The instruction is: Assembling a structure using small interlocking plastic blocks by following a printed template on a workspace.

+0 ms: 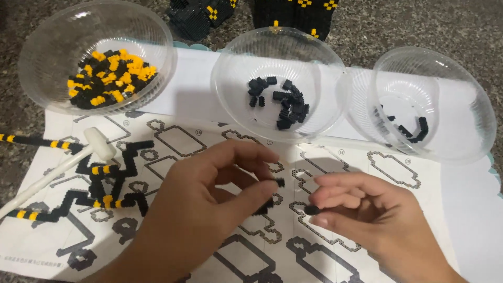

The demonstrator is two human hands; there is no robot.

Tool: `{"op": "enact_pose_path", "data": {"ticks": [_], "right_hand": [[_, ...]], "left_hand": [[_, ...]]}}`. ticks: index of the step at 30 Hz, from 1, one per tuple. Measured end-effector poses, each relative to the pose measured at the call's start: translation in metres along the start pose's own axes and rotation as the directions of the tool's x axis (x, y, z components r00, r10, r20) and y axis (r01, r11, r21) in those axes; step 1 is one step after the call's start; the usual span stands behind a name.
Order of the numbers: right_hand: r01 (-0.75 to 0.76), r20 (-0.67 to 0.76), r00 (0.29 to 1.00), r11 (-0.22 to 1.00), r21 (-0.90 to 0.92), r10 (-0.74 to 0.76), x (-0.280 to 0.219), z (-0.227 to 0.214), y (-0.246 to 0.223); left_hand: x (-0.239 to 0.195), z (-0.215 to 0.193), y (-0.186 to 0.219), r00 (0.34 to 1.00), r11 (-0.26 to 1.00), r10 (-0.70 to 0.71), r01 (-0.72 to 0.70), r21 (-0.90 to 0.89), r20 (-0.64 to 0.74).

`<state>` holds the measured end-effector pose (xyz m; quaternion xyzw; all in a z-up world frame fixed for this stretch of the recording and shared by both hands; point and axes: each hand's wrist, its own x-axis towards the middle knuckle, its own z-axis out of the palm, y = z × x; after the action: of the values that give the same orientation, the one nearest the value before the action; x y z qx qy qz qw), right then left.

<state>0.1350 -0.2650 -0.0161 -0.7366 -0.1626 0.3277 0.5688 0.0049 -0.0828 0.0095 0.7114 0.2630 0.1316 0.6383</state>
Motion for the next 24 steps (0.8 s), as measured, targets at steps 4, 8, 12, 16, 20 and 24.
{"op": "enact_pose_path", "data": {"ticks": [4,8,12,16,20,24], "right_hand": [[-0.148,-0.120,0.981,0.987,0.062,0.155,-0.002,0.001,-0.003],[0.109,0.056,0.992,0.993,0.035,-0.111,-0.009,0.000,0.002],[0.156,0.061,0.985,0.986,0.056,-0.159,-0.011,0.003,0.001],[0.178,0.029,0.983,0.981,0.069,-0.181,-0.012,0.009,-0.002],[0.206,-0.031,0.978,0.975,0.083,-0.205,-0.013,0.011,-0.002],[0.187,-0.065,0.981,0.981,0.057,-0.183,-0.015,0.015,-0.007]], "left_hand": [[-0.007,0.009,-0.005,0.988,0.989,0.144,-0.145,0.005,0.056],[-0.009,0.016,-0.006,0.994,0.994,0.009,-0.021,0.109,0.112],[-0.010,0.020,-0.009,0.988,0.988,0.057,-0.077,0.135,0.146],[-0.012,0.023,-0.006,0.984,0.994,-0.038,0.020,0.103,0.174],[-0.014,0.029,-0.011,0.980,0.988,0.149,-0.154,0.027,0.133],[-0.014,0.030,-0.012,0.988,0.993,0.106,-0.111,0.042,0.112]]}}
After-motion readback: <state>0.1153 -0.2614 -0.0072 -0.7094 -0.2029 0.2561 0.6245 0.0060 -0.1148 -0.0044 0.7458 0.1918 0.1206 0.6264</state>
